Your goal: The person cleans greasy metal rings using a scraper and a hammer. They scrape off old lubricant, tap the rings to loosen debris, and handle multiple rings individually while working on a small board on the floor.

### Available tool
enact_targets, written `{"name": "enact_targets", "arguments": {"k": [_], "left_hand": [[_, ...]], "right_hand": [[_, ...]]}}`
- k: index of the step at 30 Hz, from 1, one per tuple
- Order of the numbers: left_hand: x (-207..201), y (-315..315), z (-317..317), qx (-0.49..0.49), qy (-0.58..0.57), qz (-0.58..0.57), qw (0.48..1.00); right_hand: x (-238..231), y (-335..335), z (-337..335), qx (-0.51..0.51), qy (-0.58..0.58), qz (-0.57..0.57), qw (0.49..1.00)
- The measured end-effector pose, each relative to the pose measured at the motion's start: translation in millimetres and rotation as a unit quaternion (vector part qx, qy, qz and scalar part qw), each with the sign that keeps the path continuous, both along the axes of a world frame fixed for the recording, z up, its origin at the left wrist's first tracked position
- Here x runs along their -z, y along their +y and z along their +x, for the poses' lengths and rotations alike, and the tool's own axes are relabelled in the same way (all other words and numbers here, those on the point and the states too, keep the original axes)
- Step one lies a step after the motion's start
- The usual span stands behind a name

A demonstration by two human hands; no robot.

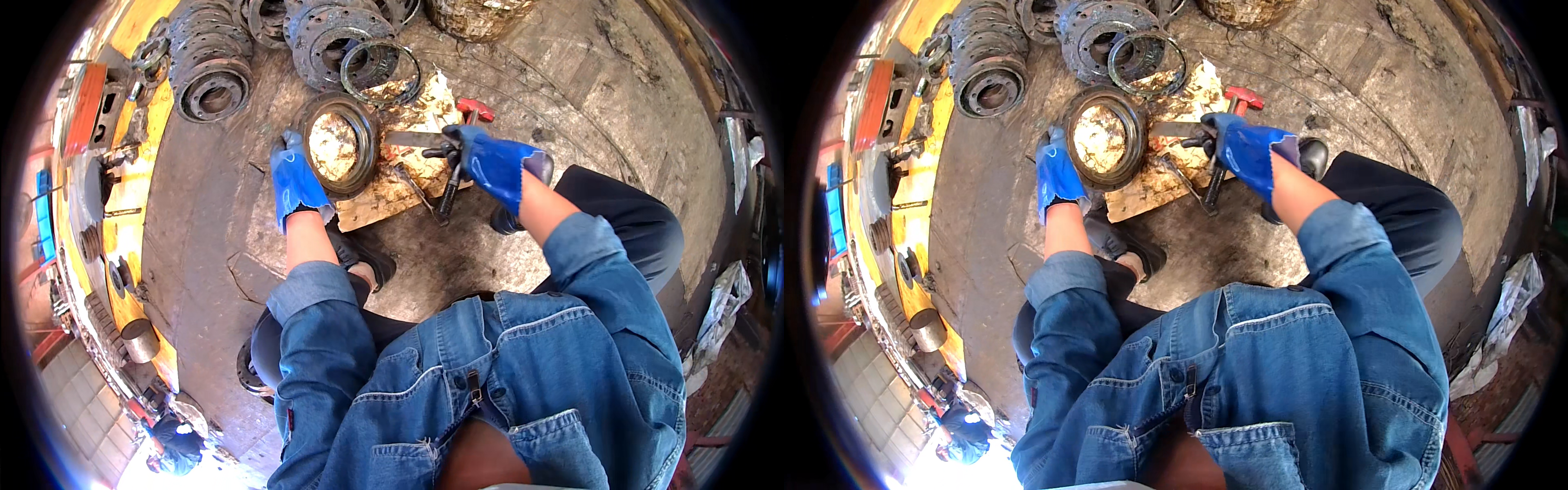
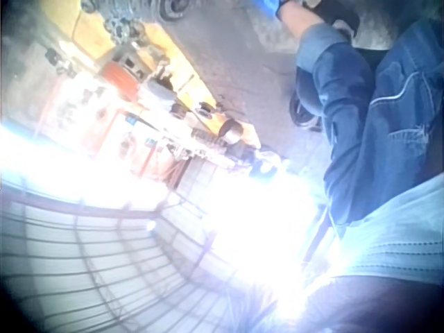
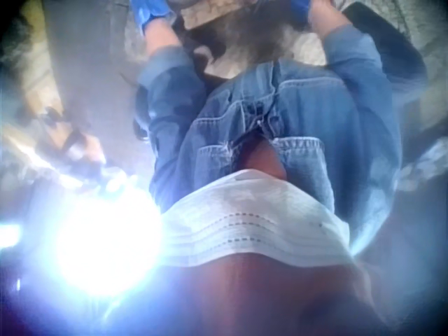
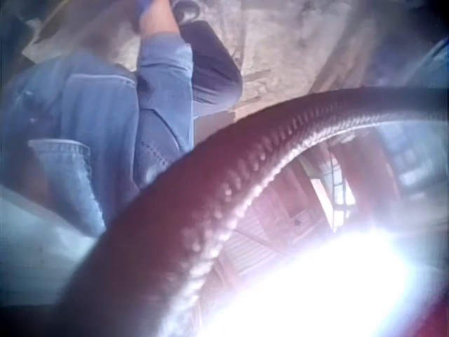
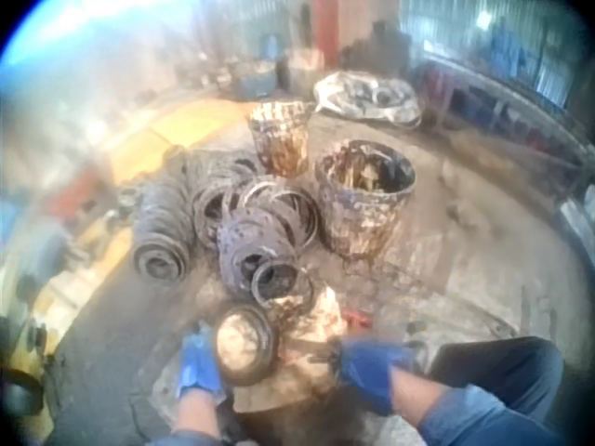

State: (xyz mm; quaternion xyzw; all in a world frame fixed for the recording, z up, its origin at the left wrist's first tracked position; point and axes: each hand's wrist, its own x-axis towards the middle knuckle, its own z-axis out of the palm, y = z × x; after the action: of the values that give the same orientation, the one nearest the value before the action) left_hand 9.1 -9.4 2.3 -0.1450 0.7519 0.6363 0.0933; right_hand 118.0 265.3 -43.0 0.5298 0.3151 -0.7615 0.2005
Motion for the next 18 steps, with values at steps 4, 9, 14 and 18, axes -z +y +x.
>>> {"name": "enact_targets", "arguments": {"k": [4,9,14,18], "left_hand": [[-18,-4,12,-0.021,-0.054,0.025,0.998],[-24,1,15,-0.053,-0.074,0.047,0.995],[1,-9,6,-0.057,-0.058,0.055,0.995],[-5,-4,6,-0.061,-0.097,0.044,0.992]], "right_hand": [[82,-21,8,0.014,0.002,0.007,1.0],[102,-7,-8,-0.045,0.119,-0.03,0.991],[84,14,-47,-0.157,0.141,-0.06,0.976],[63,20,-76,-0.149,0.113,-0.077,0.979]]}}
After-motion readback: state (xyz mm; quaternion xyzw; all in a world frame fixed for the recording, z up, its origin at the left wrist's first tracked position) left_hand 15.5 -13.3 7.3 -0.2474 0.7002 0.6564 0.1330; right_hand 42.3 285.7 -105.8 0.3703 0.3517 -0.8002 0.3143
